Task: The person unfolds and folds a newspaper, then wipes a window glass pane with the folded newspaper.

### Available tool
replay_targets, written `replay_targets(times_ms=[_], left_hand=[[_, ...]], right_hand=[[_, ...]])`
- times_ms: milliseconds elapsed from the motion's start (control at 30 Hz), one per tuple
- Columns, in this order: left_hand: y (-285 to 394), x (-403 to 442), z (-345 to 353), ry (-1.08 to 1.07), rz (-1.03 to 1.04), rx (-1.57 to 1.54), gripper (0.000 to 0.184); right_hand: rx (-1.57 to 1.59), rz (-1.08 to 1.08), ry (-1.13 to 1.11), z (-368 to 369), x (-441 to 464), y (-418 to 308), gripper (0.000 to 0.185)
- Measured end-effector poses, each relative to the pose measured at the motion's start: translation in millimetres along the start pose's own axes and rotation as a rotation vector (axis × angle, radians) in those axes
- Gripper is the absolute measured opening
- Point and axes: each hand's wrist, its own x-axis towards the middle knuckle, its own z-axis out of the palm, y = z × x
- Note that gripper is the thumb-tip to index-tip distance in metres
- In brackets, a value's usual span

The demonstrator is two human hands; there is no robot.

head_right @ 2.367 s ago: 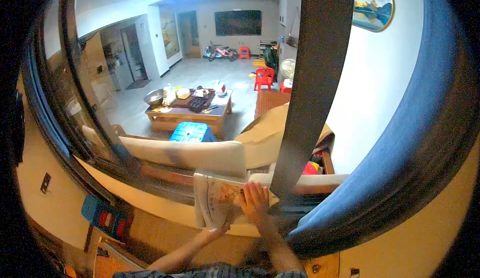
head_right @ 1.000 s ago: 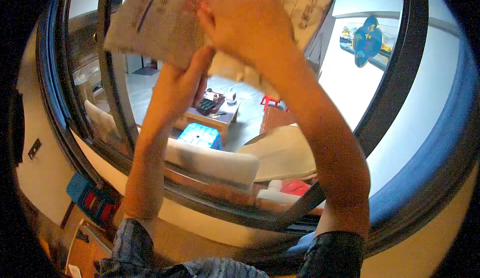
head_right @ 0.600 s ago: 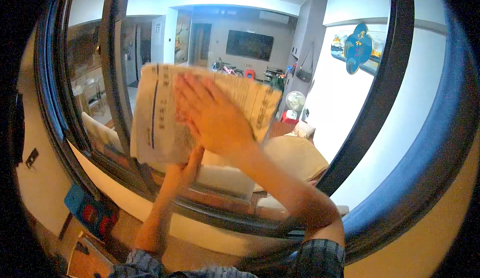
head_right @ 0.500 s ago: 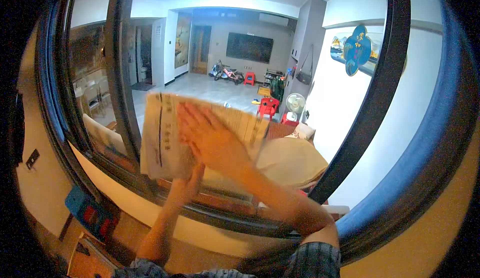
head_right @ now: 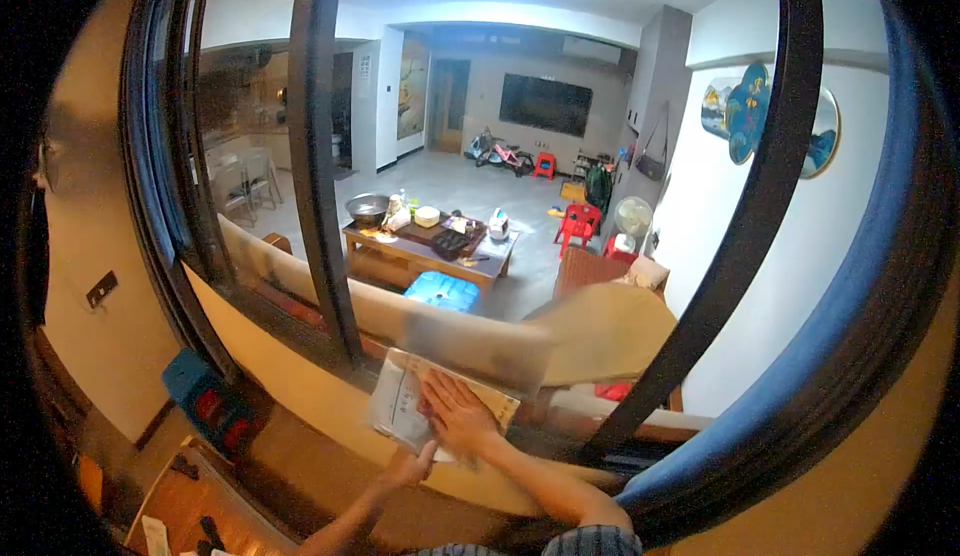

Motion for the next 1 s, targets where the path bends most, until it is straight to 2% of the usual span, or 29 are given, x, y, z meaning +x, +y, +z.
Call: replay_targets(times_ms=[67, 100, 133, 200, 267, 300, 367, 433, 467, 533, 567, 600, 633, 733, 833, 967, 1000], left_hand=[[-8.3, -28.3, 5.6, -0.029, 0.004, 0.002, 0.034], [2.2, -35.6, 10.4, 0.116, 0.351, 0.11, 0.032], [9.6, -53.0, 6.4, -0.01, 0.218, 0.227, 0.035], [53.8, -69.4, -4.1, -0.216, 0.126, 0.141, 0.032], [43.3, -67.0, 13.2, -0.087, 0.455, 0.222, 0.029], [66.5, -63.2, 17.4, -0.021, 0.615, 0.215, 0.028], [100.4, -60.5, 25.9, -0.098, 0.578, 0.226, 0.025], [155.2, -41.1, 25.9, -0.307, 0.399, 0.339, 0.021], [186.5, -33.0, 34.2, -0.166, 0.601, 0.285, 0.018], [235.1, -5.0, 56.1, -0.027, 0.809, 0.078, 0.017], [259.2, 11.0, 65.5, -0.002, 0.879, 0.03, 0.02], [283.2, 27.0, 74.9, 0.023, 0.951, -0.015, 0.024], [307.0, 33.6, 74.4, -0.107, 0.783, -0.006, 0.026], [327.3, 61.1, 100.4, -0.05, 0.79, -0.038, 0.029], [295.4, 82.4, 123.3, 0.115, 0.935, -0.037, 0.032], [259.0, 86.4, 138.8, 0.07, 0.742, 0.037, 0.036], [260.2, 85.1, 132.5, 0.111, 0.8, 0.05, 0.034]], right_hand=[[0.109, 0.067, 0.055, -2.0, -33.4, -20.6, 0.075], [0.164, 0.08, 0.085, -8.7, -42.6, -25.5, 0.075], [0.216, 0.126, 0.078, -17.2, -52.4, -29.4, 0.074], [0.206, 0.127, 0.14, -51.3, -60.6, -33.8, 0.074], [0.132, 0.135, 0.216, -88.4, -67.4, -35.1, 0.077], [0.114, 0.148, 0.243, -109.3, -68.5, -35.7, 0.078], [0.039, 0.138, 0.263, -167.2, -65.4, -31.5, 0.081], [-0.156, 0.091, 0.424, -212.5, -55.8, -11.6, 0.083], [-0.222, 0.065, 0.484, -237.9, -50.3, -1.4, 0.083], [-0.378, -0.004, 0.688, -283.4, -31.4, 28.8, 0.078], [-0.427, 0.094, 0.656, -307.0, -27.1, 40.1, 0.064], [-0.552, 0.042, 0.762, -320.6, -16.7, 58.1, 0.063], [-0.68, 0.001, 0.877, -334.3, -6.3, 76.2, 0.062], [-0.69, -0.065, 0.888, -342.3, -6.1, 112.9, 0.058], [-0.653, -0.141, 0.808, -303.0, -11.8, 148.9, 0.05], [-0.676, -0.116, 0.914, -266.3, -32.9, 156.2, 0.044], [-0.696, -0.111, 0.919, -271.0, -26.2, 152.2, 0.043]])
